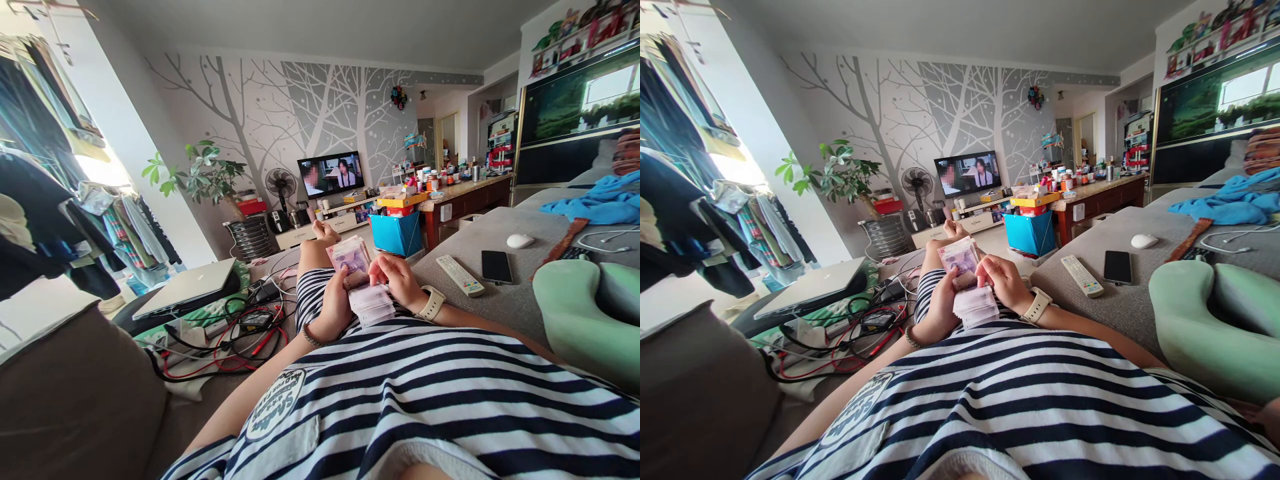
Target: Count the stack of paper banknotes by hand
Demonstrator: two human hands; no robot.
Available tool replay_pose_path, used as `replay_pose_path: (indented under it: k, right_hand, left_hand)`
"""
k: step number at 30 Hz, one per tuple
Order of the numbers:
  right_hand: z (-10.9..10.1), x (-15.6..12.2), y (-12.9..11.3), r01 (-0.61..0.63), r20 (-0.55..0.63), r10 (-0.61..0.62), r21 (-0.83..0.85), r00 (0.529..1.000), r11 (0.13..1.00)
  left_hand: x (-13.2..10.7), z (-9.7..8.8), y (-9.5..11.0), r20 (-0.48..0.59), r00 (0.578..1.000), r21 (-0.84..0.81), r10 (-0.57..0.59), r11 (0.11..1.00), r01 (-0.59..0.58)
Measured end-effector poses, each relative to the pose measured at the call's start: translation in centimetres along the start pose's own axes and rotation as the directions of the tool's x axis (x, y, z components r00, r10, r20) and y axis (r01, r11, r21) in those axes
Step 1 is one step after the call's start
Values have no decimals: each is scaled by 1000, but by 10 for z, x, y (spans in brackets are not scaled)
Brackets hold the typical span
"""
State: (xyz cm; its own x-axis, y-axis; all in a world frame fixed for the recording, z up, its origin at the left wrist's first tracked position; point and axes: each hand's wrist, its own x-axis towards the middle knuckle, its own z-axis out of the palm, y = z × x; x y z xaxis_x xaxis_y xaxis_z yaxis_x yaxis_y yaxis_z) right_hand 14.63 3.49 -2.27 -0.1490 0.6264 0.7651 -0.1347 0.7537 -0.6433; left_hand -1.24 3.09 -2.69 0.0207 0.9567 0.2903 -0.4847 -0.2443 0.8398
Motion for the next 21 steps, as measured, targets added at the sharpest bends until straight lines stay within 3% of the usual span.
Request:
replay_pose_path:
  k: [3,10,21]
  right_hand:
    - [0,1,4,-24,22,24,1,999,1000]
    - [-2,8,25,-121,-143,99,-149,985,981]
    - [-1,7,22,-83,-120,64,-159,991,984]
  left_hand:
    - [0,3,1,-36,999,-20,-26,999,25]
    - [-9,9,9,-24,999,19,-23,1000,24]
    - [-5,8,4,-50,999,-16,-14,1000,13]
